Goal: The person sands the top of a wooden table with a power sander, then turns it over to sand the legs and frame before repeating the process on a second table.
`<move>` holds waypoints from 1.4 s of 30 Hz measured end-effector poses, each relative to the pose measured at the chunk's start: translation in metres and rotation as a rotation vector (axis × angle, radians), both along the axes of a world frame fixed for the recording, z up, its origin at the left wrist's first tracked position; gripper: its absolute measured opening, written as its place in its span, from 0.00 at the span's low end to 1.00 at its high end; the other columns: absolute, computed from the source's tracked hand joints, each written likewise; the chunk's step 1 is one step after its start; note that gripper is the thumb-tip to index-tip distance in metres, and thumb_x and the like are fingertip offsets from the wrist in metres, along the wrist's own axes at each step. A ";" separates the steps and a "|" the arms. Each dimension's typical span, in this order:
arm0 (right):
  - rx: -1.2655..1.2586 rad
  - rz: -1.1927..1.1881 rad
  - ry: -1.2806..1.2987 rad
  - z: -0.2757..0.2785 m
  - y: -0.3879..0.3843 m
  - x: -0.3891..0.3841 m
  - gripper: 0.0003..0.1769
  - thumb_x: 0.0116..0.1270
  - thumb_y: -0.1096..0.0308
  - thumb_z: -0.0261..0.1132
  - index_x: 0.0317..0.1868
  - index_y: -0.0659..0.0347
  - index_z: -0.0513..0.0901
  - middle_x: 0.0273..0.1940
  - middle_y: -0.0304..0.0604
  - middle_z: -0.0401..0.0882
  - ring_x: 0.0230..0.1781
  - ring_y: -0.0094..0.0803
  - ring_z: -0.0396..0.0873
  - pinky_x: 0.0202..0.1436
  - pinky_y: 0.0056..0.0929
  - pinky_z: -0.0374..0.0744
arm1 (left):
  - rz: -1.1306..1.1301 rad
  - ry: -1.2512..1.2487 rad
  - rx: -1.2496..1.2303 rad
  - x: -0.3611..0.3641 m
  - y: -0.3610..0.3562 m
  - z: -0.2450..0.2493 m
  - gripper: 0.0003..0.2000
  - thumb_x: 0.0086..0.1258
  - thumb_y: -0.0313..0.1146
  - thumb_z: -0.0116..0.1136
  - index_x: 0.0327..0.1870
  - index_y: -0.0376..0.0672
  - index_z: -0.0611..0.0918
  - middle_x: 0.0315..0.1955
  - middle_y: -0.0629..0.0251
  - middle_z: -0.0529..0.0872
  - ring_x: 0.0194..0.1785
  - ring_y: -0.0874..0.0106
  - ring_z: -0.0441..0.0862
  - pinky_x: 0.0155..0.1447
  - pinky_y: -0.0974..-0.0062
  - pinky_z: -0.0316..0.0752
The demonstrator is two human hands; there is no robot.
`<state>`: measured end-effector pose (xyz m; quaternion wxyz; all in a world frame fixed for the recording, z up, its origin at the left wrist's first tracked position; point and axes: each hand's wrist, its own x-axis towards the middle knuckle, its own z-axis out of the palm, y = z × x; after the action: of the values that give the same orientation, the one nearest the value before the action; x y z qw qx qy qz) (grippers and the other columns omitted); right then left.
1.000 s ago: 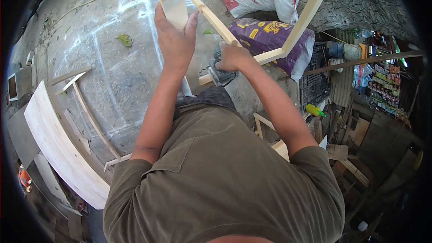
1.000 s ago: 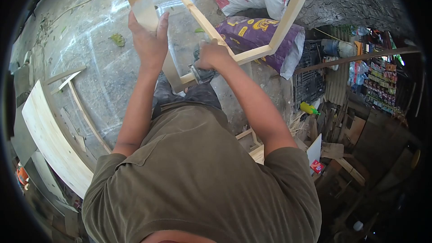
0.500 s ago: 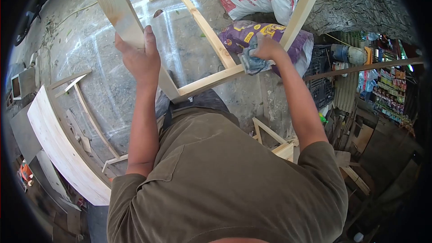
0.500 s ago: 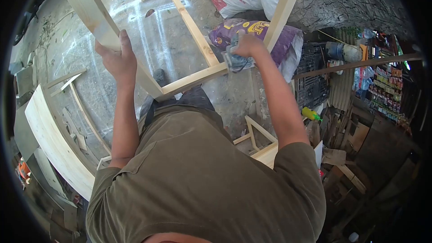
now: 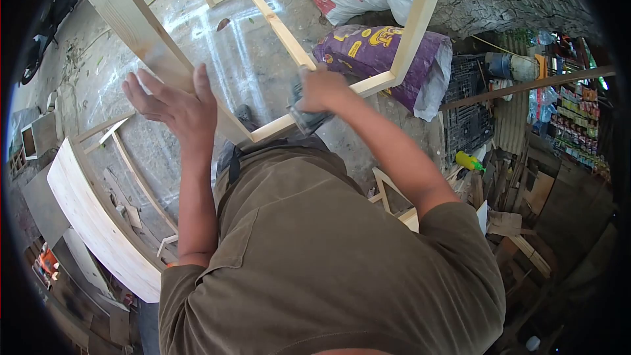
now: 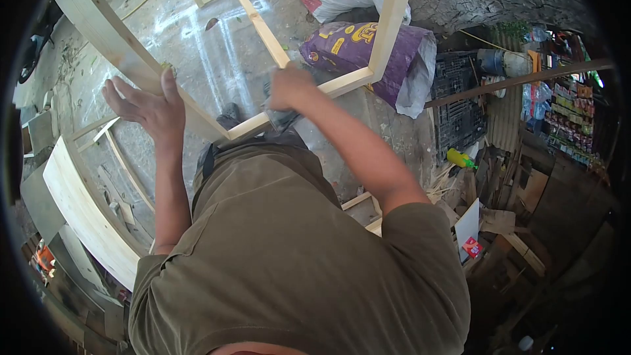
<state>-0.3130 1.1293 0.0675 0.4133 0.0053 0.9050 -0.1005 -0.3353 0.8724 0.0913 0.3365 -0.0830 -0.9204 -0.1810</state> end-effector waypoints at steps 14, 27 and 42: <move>0.250 -0.055 0.095 -0.077 0.193 -0.063 0.57 0.60 0.42 0.74 0.84 0.62 0.63 0.77 0.67 0.71 0.79 0.55 0.72 0.78 0.47 0.76 | -0.687 -1.953 0.112 0.046 0.110 -0.195 0.55 0.75 0.84 0.31 0.58 0.32 0.90 0.54 0.42 0.90 0.62 0.51 0.86 0.70 0.55 0.75; 0.391 0.005 0.138 -0.046 0.199 -0.034 0.53 0.63 0.37 0.73 0.83 0.54 0.69 0.76 0.54 0.77 0.73 0.48 0.80 0.73 0.46 0.81 | -0.784 -1.675 -0.032 0.054 0.089 -0.184 0.47 0.83 0.71 0.37 0.71 0.23 0.75 0.58 0.27 0.85 0.67 0.36 0.81 0.75 0.51 0.72; 0.166 -0.115 0.163 -0.005 0.108 0.018 0.35 0.59 0.50 0.76 0.64 0.60 0.89 0.65 0.54 0.84 0.61 0.48 0.88 0.59 0.46 0.87 | -1.162 -0.958 -0.261 0.092 0.105 -0.200 0.43 0.78 0.33 0.63 0.85 0.28 0.50 0.84 0.27 0.49 0.87 0.35 0.49 0.87 0.42 0.50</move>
<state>-0.2952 1.2371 0.0620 0.3300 0.0833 0.9390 -0.0488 -0.2437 0.9774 -0.1087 -0.2612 -0.5054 -0.7881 -0.2350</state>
